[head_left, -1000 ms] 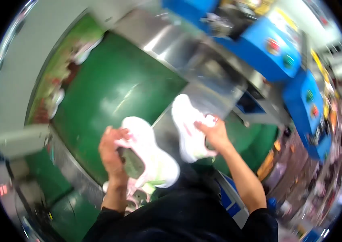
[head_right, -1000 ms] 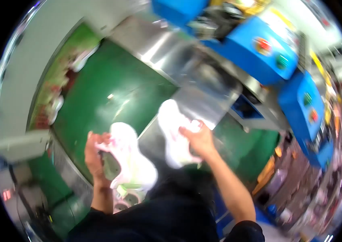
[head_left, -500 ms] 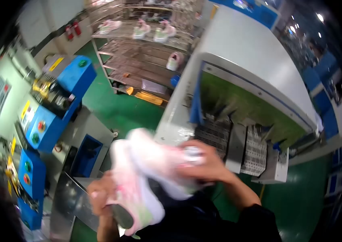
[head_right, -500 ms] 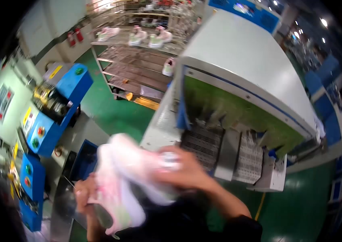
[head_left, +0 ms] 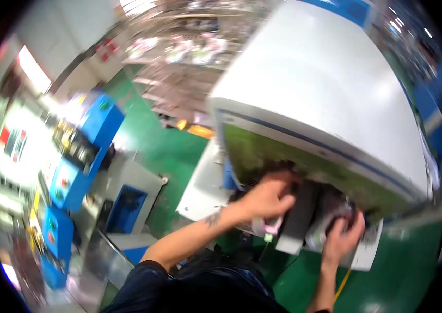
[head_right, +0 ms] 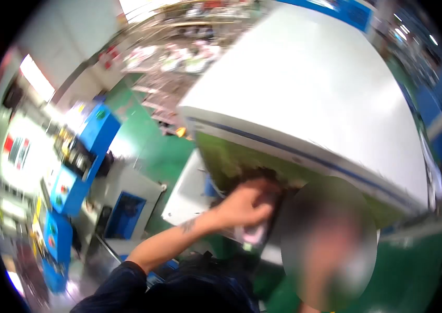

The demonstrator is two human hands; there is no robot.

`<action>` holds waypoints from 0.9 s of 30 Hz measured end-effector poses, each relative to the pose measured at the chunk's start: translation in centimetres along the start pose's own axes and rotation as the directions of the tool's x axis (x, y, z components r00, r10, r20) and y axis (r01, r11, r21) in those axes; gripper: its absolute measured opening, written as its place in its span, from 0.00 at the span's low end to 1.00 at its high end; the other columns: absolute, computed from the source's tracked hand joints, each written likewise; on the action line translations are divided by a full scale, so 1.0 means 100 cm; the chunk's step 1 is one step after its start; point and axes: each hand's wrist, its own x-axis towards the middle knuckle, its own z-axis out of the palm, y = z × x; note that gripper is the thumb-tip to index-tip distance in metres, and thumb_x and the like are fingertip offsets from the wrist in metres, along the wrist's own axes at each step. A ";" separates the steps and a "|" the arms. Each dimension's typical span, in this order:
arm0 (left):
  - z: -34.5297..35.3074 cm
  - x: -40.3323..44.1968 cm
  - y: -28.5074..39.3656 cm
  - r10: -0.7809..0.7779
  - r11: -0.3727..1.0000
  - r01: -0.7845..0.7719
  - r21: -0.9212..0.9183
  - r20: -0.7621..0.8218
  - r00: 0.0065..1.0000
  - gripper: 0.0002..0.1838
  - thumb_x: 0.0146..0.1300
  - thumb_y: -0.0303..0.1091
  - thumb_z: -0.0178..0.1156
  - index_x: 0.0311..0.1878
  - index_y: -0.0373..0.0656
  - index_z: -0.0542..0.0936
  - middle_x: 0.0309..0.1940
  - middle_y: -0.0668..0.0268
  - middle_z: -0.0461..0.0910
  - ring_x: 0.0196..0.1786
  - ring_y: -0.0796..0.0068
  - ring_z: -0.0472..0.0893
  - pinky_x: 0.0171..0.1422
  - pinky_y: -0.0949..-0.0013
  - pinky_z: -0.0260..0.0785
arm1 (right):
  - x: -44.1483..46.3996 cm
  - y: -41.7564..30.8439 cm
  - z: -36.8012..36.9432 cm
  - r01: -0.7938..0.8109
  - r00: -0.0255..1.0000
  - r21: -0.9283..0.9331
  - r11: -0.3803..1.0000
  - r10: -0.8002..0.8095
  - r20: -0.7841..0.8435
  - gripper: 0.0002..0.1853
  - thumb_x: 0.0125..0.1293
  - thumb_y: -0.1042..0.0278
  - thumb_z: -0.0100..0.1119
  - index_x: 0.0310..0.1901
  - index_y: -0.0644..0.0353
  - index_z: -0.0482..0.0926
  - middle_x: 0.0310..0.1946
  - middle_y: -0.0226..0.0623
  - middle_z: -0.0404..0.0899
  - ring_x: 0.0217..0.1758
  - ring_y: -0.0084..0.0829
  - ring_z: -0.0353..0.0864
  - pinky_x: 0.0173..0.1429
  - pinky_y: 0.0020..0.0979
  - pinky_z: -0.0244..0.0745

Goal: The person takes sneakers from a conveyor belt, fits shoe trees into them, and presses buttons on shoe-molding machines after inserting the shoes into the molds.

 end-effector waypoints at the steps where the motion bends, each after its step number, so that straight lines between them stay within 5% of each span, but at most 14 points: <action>1: -0.003 -0.015 0.016 0.193 0.981 -0.190 0.049 -0.084 0.978 0.16 0.52 0.28 0.60 0.45 0.36 0.77 0.36 0.59 0.77 0.41 0.60 0.78 0.45 0.62 0.70 | -0.005 -0.024 0.007 0.013 0.998 0.253 0.967 0.003 -0.064 0.21 0.63 0.75 0.55 0.58 0.69 0.68 0.53 0.46 0.74 0.55 0.37 0.74 0.61 0.32 0.68; 2: -0.007 -0.035 0.031 0.389 0.919 -0.370 0.139 -0.148 0.910 0.17 0.53 0.26 0.60 0.48 0.36 0.76 0.38 0.59 0.77 0.44 0.59 0.78 0.48 0.62 0.69 | -0.016 -0.055 0.005 0.024 0.993 0.499 0.866 0.037 -0.112 0.18 0.65 0.77 0.52 0.56 0.69 0.70 0.52 0.43 0.75 0.54 0.34 0.74 0.60 0.31 0.68; 5: 0.001 -0.135 0.036 0.341 0.938 -0.305 0.164 -0.279 0.898 0.17 0.54 0.25 0.61 0.49 0.36 0.76 0.42 0.57 0.78 0.49 0.57 0.77 0.53 0.61 0.68 | -0.071 -0.128 0.028 0.125 0.905 0.855 0.503 -0.412 0.110 0.12 0.59 0.82 0.47 0.45 0.69 0.72 0.45 0.45 0.76 0.46 0.33 0.75 0.55 0.32 0.70; 7: -0.009 -0.202 0.036 0.180 0.983 -0.148 0.105 -0.480 0.858 0.17 0.55 0.25 0.61 0.50 0.37 0.76 0.44 0.55 0.78 0.49 0.57 0.78 0.54 0.61 0.69 | -0.103 -0.184 0.030 0.084 0.610 0.970 0.228 -0.782 0.131 0.11 0.52 0.87 0.47 0.37 0.68 0.75 0.34 0.48 0.79 0.37 0.38 0.78 0.46 0.33 0.75; 9: -0.043 -0.280 0.040 -0.062 0.998 0.050 -0.038 -0.689 0.722 0.18 0.56 0.26 0.61 0.51 0.39 0.76 0.46 0.54 0.78 0.49 0.57 0.79 0.55 0.62 0.70 | -0.152 -0.248 0.037 -0.115 0.329 0.985 0.129 -0.931 0.160 0.09 0.52 0.85 0.52 0.35 0.67 0.77 0.32 0.47 0.81 0.35 0.40 0.82 0.42 0.31 0.77; 11: -0.047 -0.362 0.039 -0.243 0.944 0.312 -0.105 -0.860 0.448 0.17 0.57 0.27 0.60 0.51 0.40 0.77 0.47 0.54 0.79 0.49 0.58 0.80 0.55 0.63 0.71 | -0.217 -0.274 0.045 -0.174 -0.006 0.949 0.262 -0.964 0.265 0.09 0.53 0.81 0.58 0.38 0.65 0.79 0.35 0.44 0.83 0.37 0.39 0.83 0.41 0.31 0.78; 13: -0.025 -0.447 0.044 -0.342 0.826 0.471 -0.309 -0.940 -0.018 0.14 0.59 0.29 0.59 0.49 0.40 0.78 0.46 0.54 0.79 0.50 0.59 0.80 0.55 0.64 0.70 | -0.280 -0.283 0.039 -0.048 -0.375 0.949 0.313 -0.886 0.273 0.09 0.60 0.77 0.59 0.42 0.65 0.81 0.33 0.39 0.83 0.36 0.26 0.82 0.43 0.25 0.76; 14: 0.004 -0.488 0.048 -0.366 0.757 0.476 -0.448 -0.894 -0.259 0.13 0.60 0.30 0.58 0.48 0.40 0.79 0.46 0.54 0.80 0.50 0.60 0.80 0.55 0.63 0.70 | -0.303 -0.280 0.016 -0.194 -0.511 0.842 0.503 -0.785 0.351 0.09 0.62 0.75 0.58 0.43 0.64 0.81 0.35 0.40 0.84 0.37 0.24 0.83 0.44 0.25 0.76; 16: 0.037 -0.612 0.028 -0.093 0.776 0.483 -0.406 -0.831 -0.549 0.12 0.59 0.32 0.58 0.45 0.40 0.79 0.44 0.55 0.80 0.50 0.58 0.79 0.56 0.62 0.70 | -0.370 -0.294 -0.027 -0.335 -0.699 0.667 0.665 -0.650 0.297 0.12 0.58 0.65 0.65 0.40 0.61 0.76 0.25 0.25 0.73 0.27 0.20 0.71 0.34 0.23 0.68; 18: 0.096 -0.701 0.027 0.177 0.640 0.556 -0.530 -0.603 -0.778 0.11 0.57 0.29 0.57 0.43 0.39 0.77 0.44 0.52 0.79 0.49 0.51 0.77 0.56 0.58 0.70 | -0.436 -0.318 -0.033 -0.291 -0.881 0.929 0.230 -0.443 -0.166 0.12 0.59 0.70 0.62 0.45 0.60 0.81 0.41 0.42 0.83 0.43 0.35 0.84 0.48 0.30 0.77; 20: 0.175 -0.765 0.008 0.427 0.484 0.489 -0.726 -0.292 -0.856 0.14 0.57 0.28 0.57 0.47 0.38 0.75 0.47 0.51 0.77 0.52 0.49 0.75 0.60 0.56 0.66 | -0.518 -0.318 -0.030 -0.159 -0.984 0.930 0.331 -0.134 -0.120 0.15 0.63 0.66 0.61 0.48 0.64 0.78 0.44 0.45 0.83 0.44 0.37 0.84 0.50 0.31 0.77; 21: 0.218 -0.790 0.008 0.526 0.393 0.426 -0.815 -0.180 -0.831 0.16 0.57 0.28 0.58 0.49 0.38 0.73 0.49 0.51 0.75 0.54 0.48 0.73 0.62 0.55 0.64 | -0.559 -0.316 -0.037 -0.206 -0.976 0.958 0.199 -0.113 -0.187 0.16 0.64 0.65 0.60 0.50 0.64 0.77 0.45 0.45 0.82 0.45 0.38 0.84 0.51 0.31 0.77; 24: 0.347 -0.831 0.029 0.602 0.098 0.180 -0.979 -0.086 -0.794 0.23 0.57 0.31 0.59 0.56 0.36 0.69 0.60 0.51 0.66 0.64 0.50 0.65 0.70 0.49 0.55 | -0.672 -0.310 -0.143 -0.326 -0.943 0.945 0.019 0.065 -0.327 0.18 0.64 0.64 0.61 0.52 0.66 0.75 0.45 0.45 0.81 0.47 0.39 0.83 0.50 0.33 0.78; 27: 0.412 -0.826 -0.003 0.516 0.108 0.028 -0.994 0.032 -0.856 0.25 0.58 0.33 0.58 0.58 0.36 0.68 0.65 0.50 0.63 0.68 0.49 0.62 0.72 0.47 0.50 | -0.773 -0.281 -0.244 -0.670 -0.742 0.741 -0.056 0.084 -0.665 0.21 0.60 0.65 0.66 0.52 0.62 0.74 0.42 0.45 0.80 0.43 0.37 0.83 0.44 0.33 0.79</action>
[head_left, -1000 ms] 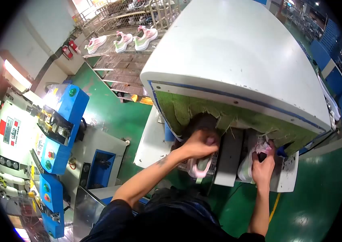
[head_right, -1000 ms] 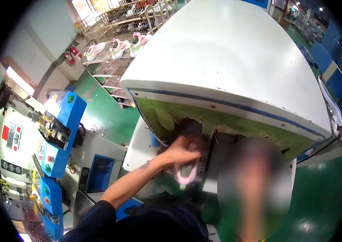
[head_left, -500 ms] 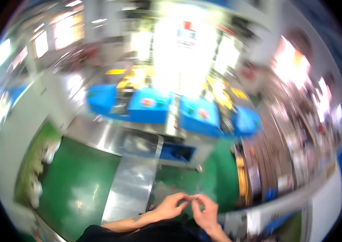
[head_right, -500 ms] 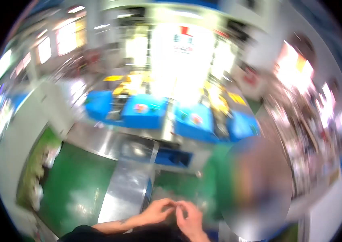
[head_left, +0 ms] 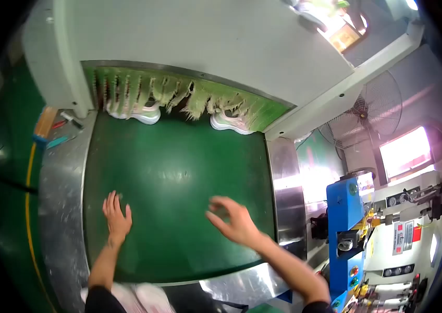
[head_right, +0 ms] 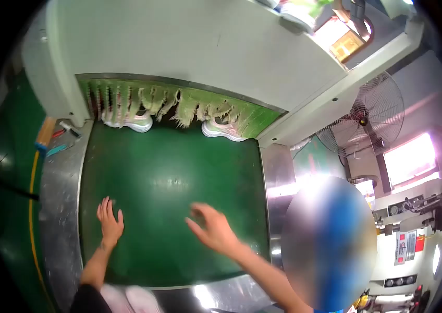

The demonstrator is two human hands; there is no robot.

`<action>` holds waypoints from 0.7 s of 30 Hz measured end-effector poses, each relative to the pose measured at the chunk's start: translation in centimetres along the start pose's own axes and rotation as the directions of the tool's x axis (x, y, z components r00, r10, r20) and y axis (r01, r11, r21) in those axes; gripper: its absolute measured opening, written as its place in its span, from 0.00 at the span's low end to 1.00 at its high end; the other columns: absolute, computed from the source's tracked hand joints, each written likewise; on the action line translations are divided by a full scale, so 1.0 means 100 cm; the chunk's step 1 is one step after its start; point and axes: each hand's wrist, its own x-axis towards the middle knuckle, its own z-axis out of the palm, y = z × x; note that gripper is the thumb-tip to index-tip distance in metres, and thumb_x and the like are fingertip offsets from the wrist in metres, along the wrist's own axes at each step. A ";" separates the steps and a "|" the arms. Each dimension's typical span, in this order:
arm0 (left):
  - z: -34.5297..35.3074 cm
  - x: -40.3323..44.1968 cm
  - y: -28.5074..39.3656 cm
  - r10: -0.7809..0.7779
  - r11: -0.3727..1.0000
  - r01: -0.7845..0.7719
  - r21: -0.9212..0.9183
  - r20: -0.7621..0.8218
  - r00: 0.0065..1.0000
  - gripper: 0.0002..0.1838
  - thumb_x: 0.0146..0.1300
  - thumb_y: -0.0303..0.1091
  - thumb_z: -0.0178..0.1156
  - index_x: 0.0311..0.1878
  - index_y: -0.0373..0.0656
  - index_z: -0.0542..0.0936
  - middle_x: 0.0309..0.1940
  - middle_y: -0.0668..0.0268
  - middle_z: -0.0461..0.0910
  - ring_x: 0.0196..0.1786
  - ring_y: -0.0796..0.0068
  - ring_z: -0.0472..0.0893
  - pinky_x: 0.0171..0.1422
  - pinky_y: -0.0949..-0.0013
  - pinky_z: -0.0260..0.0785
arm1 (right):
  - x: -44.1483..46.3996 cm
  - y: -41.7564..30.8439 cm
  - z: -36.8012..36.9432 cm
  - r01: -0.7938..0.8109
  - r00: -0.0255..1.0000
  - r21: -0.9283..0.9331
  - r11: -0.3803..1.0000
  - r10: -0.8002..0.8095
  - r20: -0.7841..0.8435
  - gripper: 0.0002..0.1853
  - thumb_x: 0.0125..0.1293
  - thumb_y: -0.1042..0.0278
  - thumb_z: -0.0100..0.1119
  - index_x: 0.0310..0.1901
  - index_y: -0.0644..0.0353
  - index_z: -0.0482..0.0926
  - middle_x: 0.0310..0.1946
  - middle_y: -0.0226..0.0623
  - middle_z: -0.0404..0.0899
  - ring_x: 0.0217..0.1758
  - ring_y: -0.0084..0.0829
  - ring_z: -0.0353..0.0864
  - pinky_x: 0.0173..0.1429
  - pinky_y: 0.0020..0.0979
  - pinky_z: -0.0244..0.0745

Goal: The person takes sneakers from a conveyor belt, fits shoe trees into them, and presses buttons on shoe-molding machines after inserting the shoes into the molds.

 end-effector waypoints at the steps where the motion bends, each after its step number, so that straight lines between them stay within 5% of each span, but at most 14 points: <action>1: 0.000 -0.025 0.000 -0.060 0.998 0.060 0.025 -0.002 0.998 0.24 0.58 0.32 0.57 0.58 0.36 0.69 0.64 0.51 0.64 0.68 0.50 0.62 0.72 0.46 0.50 | 0.052 0.000 0.006 0.159 0.977 -0.113 0.981 -0.139 0.163 0.24 0.60 0.61 0.64 0.53 0.66 0.71 0.42 0.51 0.78 0.46 0.47 0.79 0.53 0.39 0.74; 2: -0.010 -0.042 0.013 -0.179 0.984 0.179 0.010 0.020 0.984 0.24 0.58 0.32 0.57 0.58 0.36 0.69 0.64 0.51 0.64 0.68 0.50 0.62 0.72 0.46 0.50 | 0.099 0.004 0.017 0.413 0.902 -0.266 0.871 -0.351 0.250 0.28 0.56 0.59 0.67 0.53 0.67 0.70 0.45 0.53 0.75 0.50 0.50 0.75 0.55 0.43 0.72; 3: -0.032 -0.050 0.004 -0.193 0.981 0.193 -0.017 0.023 0.981 0.24 0.58 0.32 0.57 0.57 0.36 0.70 0.63 0.52 0.66 0.67 0.51 0.64 0.71 0.46 0.52 | 0.150 0.002 0.048 0.451 0.860 -0.194 0.871 -0.365 0.356 0.28 0.56 0.59 0.67 0.53 0.67 0.70 0.45 0.53 0.75 0.50 0.50 0.75 0.55 0.43 0.72; 5: -0.067 -0.029 -0.021 -0.125 0.991 0.124 -0.041 -0.019 0.992 0.22 0.56 0.31 0.58 0.55 0.36 0.72 0.61 0.54 0.69 0.65 0.53 0.68 0.69 0.47 0.54 | 0.274 -0.006 0.095 0.648 0.720 -0.525 0.552 -0.669 0.185 0.32 0.52 0.55 0.71 0.53 0.67 0.71 0.51 0.57 0.73 0.55 0.53 0.73 0.56 0.46 0.72; 7: -0.052 -0.033 -0.039 -0.099 0.990 0.096 -0.103 -0.025 0.995 0.22 0.55 0.30 0.58 0.54 0.35 0.72 0.59 0.54 0.72 0.64 0.53 0.70 0.69 0.48 0.56 | 0.368 -0.062 0.115 0.389 0.908 -0.505 0.770 -0.226 0.354 0.36 0.51 0.45 0.70 0.53 0.67 0.74 0.41 0.53 0.80 0.45 0.52 0.80 0.49 0.42 0.74; 8: -0.064 -0.028 -0.036 -0.095 0.989 0.091 -0.119 -0.027 0.995 0.22 0.55 0.29 0.58 0.54 0.35 0.73 0.59 0.53 0.72 0.63 0.53 0.70 0.69 0.47 0.56 | 0.402 -0.042 0.141 0.421 0.901 -0.450 0.787 -0.304 0.310 0.37 0.49 0.41 0.70 0.52 0.65 0.76 0.38 0.51 0.82 0.42 0.51 0.81 0.47 0.40 0.74; 10: -0.082 -0.020 -0.031 -0.048 0.987 0.046 -0.157 -0.003 0.999 0.22 0.55 0.29 0.58 0.54 0.35 0.73 0.59 0.53 0.72 0.63 0.53 0.70 0.69 0.47 0.56 | 0.379 -0.061 0.151 0.417 0.909 -0.390 0.821 -0.382 0.166 0.37 0.47 0.35 0.69 0.44 0.65 0.81 0.36 0.47 0.83 0.39 0.48 0.82 0.44 0.39 0.75; 11: -0.101 -0.013 -0.018 0.001 0.988 -0.011 -0.153 -0.063 0.998 0.22 0.55 0.29 0.58 0.54 0.35 0.73 0.59 0.53 0.72 0.63 0.52 0.70 0.69 0.47 0.56 | 0.360 -0.058 0.140 0.379 0.920 -0.608 0.698 -0.355 0.166 0.36 0.47 0.33 0.68 0.39 0.65 0.82 0.34 0.46 0.84 0.37 0.47 0.82 0.42 0.39 0.76; 14: -0.099 -0.030 -0.043 -0.084 0.988 0.075 -0.131 -0.063 0.994 0.20 0.57 0.26 0.56 0.54 0.34 0.73 0.59 0.52 0.72 0.62 0.51 0.71 0.70 0.48 0.56 | 0.303 -0.072 0.162 0.295 0.955 -0.665 0.686 -0.236 0.181 0.33 0.47 0.33 0.67 0.23 0.63 0.78 0.24 0.46 0.80 0.27 0.45 0.80 0.33 0.39 0.74; 17: -0.070 -0.011 -0.027 0.039 0.999 -0.043 -0.016 -0.197 0.980 0.20 0.57 0.25 0.56 0.54 0.35 0.73 0.60 0.54 0.72 0.65 0.55 0.69 0.71 0.50 0.55 | 0.149 -0.003 0.133 0.323 0.940 -0.483 0.814 -0.336 0.061 0.34 0.51 0.35 0.65 0.34 0.67 0.76 0.34 0.50 0.78 0.37 0.45 0.78 0.42 0.37 0.72; 19: -0.050 -0.043 -0.043 0.019 1.000 -0.020 0.001 -0.185 0.982 0.21 0.57 0.27 0.57 0.55 0.35 0.72 0.60 0.54 0.72 0.66 0.55 0.69 0.71 0.51 0.56 | 0.019 0.016 0.124 0.134 0.990 -0.305 0.943 -0.118 0.071 0.35 0.54 0.37 0.64 0.40 0.70 0.75 0.41 0.53 0.77 0.43 0.44 0.77 0.49 0.36 0.71; 21: -0.046 -0.063 -0.038 -0.036 0.998 0.028 -0.050 -0.175 0.984 0.22 0.56 0.29 0.58 0.56 0.35 0.72 0.60 0.53 0.71 0.66 0.54 0.68 0.71 0.52 0.57 | -0.118 0.020 0.112 -0.223 0.964 -0.155 0.963 0.241 0.115 0.37 0.57 0.38 0.62 0.47 0.73 0.74 0.47 0.55 0.76 0.50 0.44 0.76 0.55 0.35 0.70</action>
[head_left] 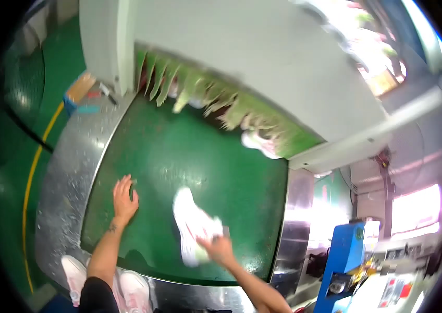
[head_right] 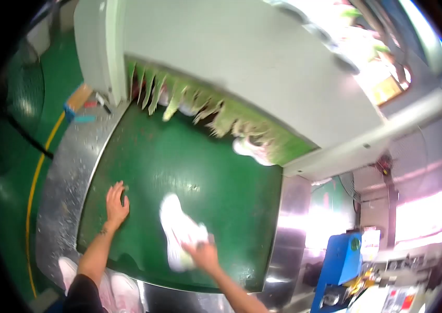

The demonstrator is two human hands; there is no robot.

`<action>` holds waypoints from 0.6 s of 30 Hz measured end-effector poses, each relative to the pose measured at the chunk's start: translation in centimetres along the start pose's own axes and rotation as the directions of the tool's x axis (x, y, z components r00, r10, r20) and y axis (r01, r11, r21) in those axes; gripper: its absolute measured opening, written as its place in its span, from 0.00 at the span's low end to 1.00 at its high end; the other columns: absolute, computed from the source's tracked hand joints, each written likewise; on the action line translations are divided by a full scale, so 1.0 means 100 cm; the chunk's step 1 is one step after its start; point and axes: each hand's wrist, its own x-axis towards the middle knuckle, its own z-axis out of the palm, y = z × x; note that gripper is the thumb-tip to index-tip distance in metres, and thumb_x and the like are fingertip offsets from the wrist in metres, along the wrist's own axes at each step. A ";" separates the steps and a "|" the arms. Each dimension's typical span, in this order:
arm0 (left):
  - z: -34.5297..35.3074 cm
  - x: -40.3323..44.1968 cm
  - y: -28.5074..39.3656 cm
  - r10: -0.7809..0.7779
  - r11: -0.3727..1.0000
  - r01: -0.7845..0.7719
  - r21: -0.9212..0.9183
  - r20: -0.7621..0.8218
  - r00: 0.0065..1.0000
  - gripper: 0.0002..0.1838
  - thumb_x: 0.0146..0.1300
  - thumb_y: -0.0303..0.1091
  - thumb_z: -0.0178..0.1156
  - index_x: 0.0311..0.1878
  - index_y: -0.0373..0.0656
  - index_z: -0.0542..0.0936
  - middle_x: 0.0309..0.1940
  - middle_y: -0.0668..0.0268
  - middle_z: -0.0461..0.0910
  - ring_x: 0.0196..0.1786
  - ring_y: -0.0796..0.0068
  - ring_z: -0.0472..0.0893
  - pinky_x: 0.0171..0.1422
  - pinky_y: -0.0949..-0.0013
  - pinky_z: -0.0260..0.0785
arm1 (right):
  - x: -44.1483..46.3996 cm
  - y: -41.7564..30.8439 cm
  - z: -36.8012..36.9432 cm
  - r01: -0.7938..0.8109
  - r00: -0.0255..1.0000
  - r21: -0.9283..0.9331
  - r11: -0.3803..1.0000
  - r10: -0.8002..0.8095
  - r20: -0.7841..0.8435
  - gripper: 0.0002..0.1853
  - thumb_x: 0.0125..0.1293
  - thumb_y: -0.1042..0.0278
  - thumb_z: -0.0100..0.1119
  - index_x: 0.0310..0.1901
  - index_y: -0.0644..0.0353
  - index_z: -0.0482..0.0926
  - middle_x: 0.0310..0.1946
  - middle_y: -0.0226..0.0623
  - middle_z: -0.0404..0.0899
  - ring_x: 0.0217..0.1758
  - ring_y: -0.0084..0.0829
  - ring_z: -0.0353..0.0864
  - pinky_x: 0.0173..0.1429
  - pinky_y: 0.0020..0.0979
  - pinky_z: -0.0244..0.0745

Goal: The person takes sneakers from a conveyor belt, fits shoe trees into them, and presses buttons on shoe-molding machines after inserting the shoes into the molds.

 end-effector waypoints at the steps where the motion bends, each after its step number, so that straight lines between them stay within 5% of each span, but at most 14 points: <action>1: -0.013 -0.003 0.031 -0.180 0.979 0.188 -0.074 0.105 0.978 0.23 0.57 0.30 0.59 0.56 0.35 0.71 0.61 0.51 0.71 0.66 0.52 0.68 0.71 0.53 0.58 | -0.062 0.020 0.001 -0.176 0.984 0.092 0.980 0.174 0.028 0.38 0.58 0.39 0.61 0.51 0.74 0.74 0.51 0.57 0.75 0.53 0.44 0.76 0.58 0.35 0.69; 2: -0.039 0.035 0.069 -0.379 0.899 0.417 -0.134 0.238 0.894 0.24 0.58 0.32 0.60 0.57 0.35 0.70 0.61 0.49 0.70 0.66 0.51 0.67 0.71 0.54 0.58 | -0.107 0.018 -0.020 -0.355 0.935 0.189 0.916 0.349 0.065 0.39 0.59 0.40 0.61 0.54 0.76 0.73 0.54 0.58 0.74 0.56 0.44 0.75 0.61 0.34 0.69; 3: -0.029 0.033 0.086 -0.273 0.804 0.453 -0.385 0.439 0.856 0.27 0.60 0.37 0.61 0.61 0.36 0.68 0.63 0.47 0.67 0.68 0.50 0.65 0.71 0.57 0.59 | -0.169 0.037 -0.040 -0.416 0.893 0.430 0.801 0.449 0.028 0.35 0.61 0.46 0.61 0.54 0.76 0.73 0.54 0.55 0.74 0.56 0.41 0.75 0.60 0.33 0.69; 4: -0.064 0.028 0.131 -0.285 0.782 0.500 -0.372 0.500 0.818 0.27 0.60 0.37 0.61 0.61 0.36 0.68 0.63 0.47 0.67 0.68 0.50 0.65 0.71 0.57 0.59 | -0.222 0.049 -0.059 -0.452 0.828 0.628 0.633 0.560 0.032 0.31 0.62 0.52 0.62 0.54 0.76 0.73 0.55 0.52 0.74 0.56 0.37 0.75 0.59 0.32 0.70; 7: -0.172 0.050 0.263 0.285 0.528 0.488 -0.695 0.687 0.669 0.34 0.61 0.40 0.60 0.67 0.37 0.61 0.66 0.49 0.64 0.69 0.56 0.63 0.71 0.58 0.58 | -0.287 -0.032 -0.112 -0.374 0.762 0.752 0.542 0.642 -0.084 0.28 0.60 0.54 0.65 0.52 0.71 0.75 0.47 0.47 0.78 0.50 0.34 0.77 0.55 0.32 0.72; 11: -0.245 -0.028 0.353 0.401 0.189 0.579 -0.793 0.600 0.692 0.43 0.54 0.46 0.56 0.71 0.35 0.55 0.61 0.53 0.68 0.60 0.59 0.72 0.65 0.59 0.66 | -0.298 -0.132 -0.173 -0.064 0.872 0.650 0.757 0.359 -0.333 0.24 0.56 0.57 0.68 0.50 0.64 0.77 0.37 0.40 0.83 0.41 0.30 0.80 0.49 0.32 0.74; 13: -0.302 -0.043 0.384 0.585 0.082 0.527 -0.846 0.469 0.661 0.48 0.53 0.53 0.55 0.71 0.34 0.53 0.57 0.50 0.70 0.56 0.57 0.75 0.61 0.57 0.69 | -0.308 -0.157 -0.161 0.279 0.883 0.682 0.675 0.098 -0.459 0.28 0.58 0.61 0.67 0.58 0.63 0.72 0.48 0.39 0.79 0.51 0.28 0.76 0.58 0.30 0.71; 14: -0.294 -0.039 0.396 0.655 0.086 0.556 -0.827 0.467 0.594 0.48 0.54 0.55 0.54 0.71 0.32 0.52 0.58 0.48 0.69 0.56 0.55 0.75 0.61 0.56 0.69 | -0.312 -0.164 -0.152 0.515 0.773 0.621 0.591 -0.006 -0.635 0.30 0.57 0.60 0.67 0.60 0.63 0.70 0.54 0.42 0.75 0.56 0.30 0.73 0.61 0.31 0.69; 16: -0.278 -0.033 0.420 0.776 0.111 0.606 -0.787 0.450 0.442 0.49 0.58 0.58 0.52 0.71 0.30 0.50 0.58 0.43 0.68 0.57 0.50 0.74 0.62 0.54 0.68 | -0.335 -0.124 -0.161 0.604 0.643 0.449 0.658 -0.069 -0.763 0.33 0.59 0.60 0.66 0.63 0.63 0.66 0.63 0.43 0.65 0.65 0.34 0.65 0.67 0.32 0.62; 17: -0.272 -0.028 0.407 0.747 0.069 0.683 -0.727 0.492 0.447 0.50 0.54 0.57 0.56 0.71 0.30 0.52 0.58 0.47 0.68 0.57 0.54 0.73 0.62 0.56 0.68 | -0.305 -0.123 -0.139 0.579 0.723 0.551 0.601 -0.067 -0.688 0.30 0.60 0.61 0.64 0.61 0.65 0.67 0.65 0.45 0.61 0.67 0.38 0.61 0.68 0.34 0.60; 18: -0.275 -0.042 0.423 0.741 0.051 0.748 -0.662 0.527 0.416 0.51 0.51 0.57 0.60 0.70 0.31 0.55 0.58 0.50 0.68 0.58 0.59 0.73 0.62 0.59 0.68 | -0.310 -0.108 -0.126 0.594 0.693 0.522 0.612 -0.060 -0.719 0.30 0.60 0.61 0.64 0.61 0.65 0.67 0.65 0.45 0.61 0.67 0.38 0.61 0.68 0.34 0.60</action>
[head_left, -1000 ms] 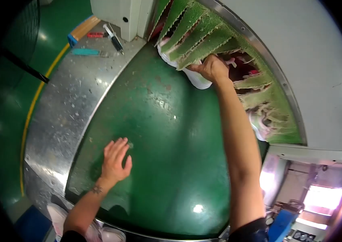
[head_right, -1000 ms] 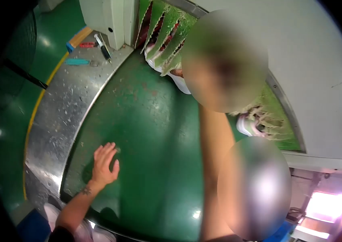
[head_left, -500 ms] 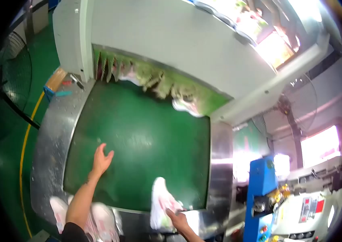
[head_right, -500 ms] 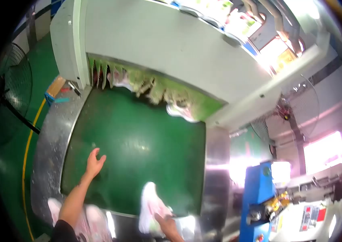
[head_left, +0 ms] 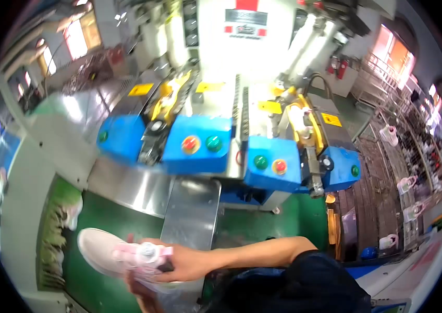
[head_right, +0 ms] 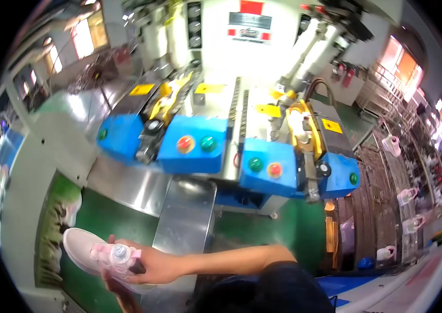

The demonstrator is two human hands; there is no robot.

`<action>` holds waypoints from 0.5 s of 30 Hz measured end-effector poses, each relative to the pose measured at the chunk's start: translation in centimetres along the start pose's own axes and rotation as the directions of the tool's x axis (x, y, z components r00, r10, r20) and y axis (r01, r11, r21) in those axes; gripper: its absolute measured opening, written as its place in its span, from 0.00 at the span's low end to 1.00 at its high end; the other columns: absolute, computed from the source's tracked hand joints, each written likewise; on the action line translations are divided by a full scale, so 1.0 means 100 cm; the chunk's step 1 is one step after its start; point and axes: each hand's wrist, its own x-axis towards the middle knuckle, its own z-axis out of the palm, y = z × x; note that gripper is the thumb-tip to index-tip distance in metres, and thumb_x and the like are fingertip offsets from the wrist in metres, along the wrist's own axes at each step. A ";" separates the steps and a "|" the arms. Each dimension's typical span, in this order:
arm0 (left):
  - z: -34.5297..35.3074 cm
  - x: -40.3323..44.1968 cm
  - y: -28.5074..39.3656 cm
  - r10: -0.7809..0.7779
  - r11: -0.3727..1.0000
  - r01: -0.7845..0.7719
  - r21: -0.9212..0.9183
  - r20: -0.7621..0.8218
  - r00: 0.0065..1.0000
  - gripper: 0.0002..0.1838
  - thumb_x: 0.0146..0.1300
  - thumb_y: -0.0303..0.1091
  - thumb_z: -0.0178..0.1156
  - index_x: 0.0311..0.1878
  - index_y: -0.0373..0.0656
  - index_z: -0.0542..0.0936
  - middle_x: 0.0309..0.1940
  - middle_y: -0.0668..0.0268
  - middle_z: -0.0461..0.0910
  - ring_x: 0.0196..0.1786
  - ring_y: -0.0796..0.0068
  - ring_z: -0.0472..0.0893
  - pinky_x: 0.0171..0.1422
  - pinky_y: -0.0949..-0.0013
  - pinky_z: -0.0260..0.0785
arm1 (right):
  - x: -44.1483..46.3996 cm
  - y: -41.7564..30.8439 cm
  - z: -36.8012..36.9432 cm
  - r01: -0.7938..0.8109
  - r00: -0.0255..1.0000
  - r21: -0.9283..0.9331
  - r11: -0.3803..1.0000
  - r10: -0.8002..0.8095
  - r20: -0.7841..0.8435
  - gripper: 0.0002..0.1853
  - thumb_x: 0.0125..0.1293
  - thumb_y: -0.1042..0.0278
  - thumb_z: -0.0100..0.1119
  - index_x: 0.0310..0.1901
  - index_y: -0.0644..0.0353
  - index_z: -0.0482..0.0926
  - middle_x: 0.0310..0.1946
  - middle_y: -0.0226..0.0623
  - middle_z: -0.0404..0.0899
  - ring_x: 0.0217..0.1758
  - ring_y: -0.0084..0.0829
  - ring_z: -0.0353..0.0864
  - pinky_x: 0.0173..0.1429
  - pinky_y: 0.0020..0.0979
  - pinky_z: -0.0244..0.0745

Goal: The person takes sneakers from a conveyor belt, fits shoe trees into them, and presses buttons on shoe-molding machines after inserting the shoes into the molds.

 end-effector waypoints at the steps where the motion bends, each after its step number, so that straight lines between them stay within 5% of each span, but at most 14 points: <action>1: 0.025 0.005 -0.005 -0.062 0.997 0.063 -0.037 0.027 0.998 0.47 0.54 0.53 0.59 0.70 0.31 0.55 0.59 0.50 0.68 0.59 0.58 0.72 0.64 0.58 0.66 | -0.018 0.009 -0.016 -0.069 0.994 -0.005 0.998 0.069 -0.081 0.29 0.61 0.60 0.63 0.61 0.65 0.68 0.61 0.44 0.64 0.64 0.36 0.64 0.67 0.34 0.62; 5: 0.070 -0.006 -0.122 -0.282 0.956 0.290 -0.044 0.144 0.949 0.36 0.61 0.37 0.56 0.69 0.32 0.56 0.62 0.52 0.67 0.63 0.57 0.70 0.68 0.57 0.62 | -0.143 0.064 -0.096 -0.375 0.840 0.143 0.916 0.401 -0.366 0.25 0.64 0.60 0.60 0.58 0.64 0.70 0.48 0.37 0.76 0.54 0.30 0.74 0.60 0.34 0.69; 7: 0.120 -0.020 -0.171 -0.403 0.908 0.419 -0.026 0.226 0.887 0.30 0.66 0.31 0.53 0.68 0.33 0.56 0.65 0.51 0.64 0.67 0.57 0.67 0.71 0.58 0.59 | -0.229 0.042 -0.157 -0.464 0.768 0.239 0.853 0.522 -0.371 0.22 0.65 0.61 0.60 0.56 0.64 0.71 0.46 0.35 0.76 0.52 0.28 0.75 0.58 0.33 0.69; 9: 0.201 -0.031 -0.167 -0.499 0.865 0.495 0.077 0.234 0.835 0.28 0.67 0.26 0.53 0.68 0.35 0.57 0.67 0.48 0.62 0.69 0.56 0.65 0.72 0.58 0.58 | -0.309 -0.007 -0.203 -0.432 0.619 0.296 0.852 0.519 -0.590 0.22 0.63 0.65 0.60 0.56 0.65 0.71 0.46 0.36 0.76 0.49 0.27 0.76 0.54 0.32 0.71; 11: 0.273 -0.001 -0.168 -0.447 0.879 0.351 0.321 0.304 0.841 0.31 0.65 0.24 0.56 0.69 0.35 0.56 0.68 0.49 0.60 0.71 0.58 0.61 0.74 0.60 0.55 | -0.358 -0.055 -0.224 -0.337 0.404 0.377 0.863 0.494 -0.770 0.21 0.62 0.69 0.60 0.56 0.66 0.71 0.45 0.36 0.76 0.45 0.26 0.77 0.50 0.30 0.74; 13: 0.330 0.040 -0.212 -0.508 0.845 0.370 0.387 0.362 0.782 0.36 0.63 0.26 0.60 0.70 0.34 0.52 0.70 0.47 0.56 0.73 0.58 0.58 0.75 0.59 0.52 | -0.369 -0.128 -0.260 -0.214 0.268 0.357 0.909 0.406 -0.874 0.23 0.59 0.73 0.61 0.57 0.65 0.70 0.44 0.36 0.76 0.44 0.26 0.77 0.47 0.29 0.75; 14: 0.361 0.072 -0.249 -0.574 0.792 0.401 0.460 0.342 0.744 0.39 0.62 0.26 0.62 0.70 0.33 0.50 0.71 0.46 0.55 0.74 0.58 0.56 0.76 0.59 0.50 | -0.368 -0.153 -0.274 -0.079 0.250 0.356 0.931 0.364 -0.897 0.24 0.58 0.74 0.62 0.57 0.65 0.70 0.44 0.36 0.76 0.44 0.25 0.77 0.47 0.28 0.75; 15: 0.406 0.103 -0.265 -0.695 0.593 0.278 0.755 0.306 0.651 0.44 0.60 0.33 0.66 0.71 0.31 0.48 0.70 0.44 0.56 0.73 0.55 0.56 0.75 0.58 0.51 | -0.389 -0.149 -0.287 -0.087 0.182 0.346 0.934 0.356 -0.917 0.26 0.56 0.77 0.62 0.58 0.65 0.69 0.43 0.35 0.75 0.44 0.24 0.77 0.46 0.26 0.74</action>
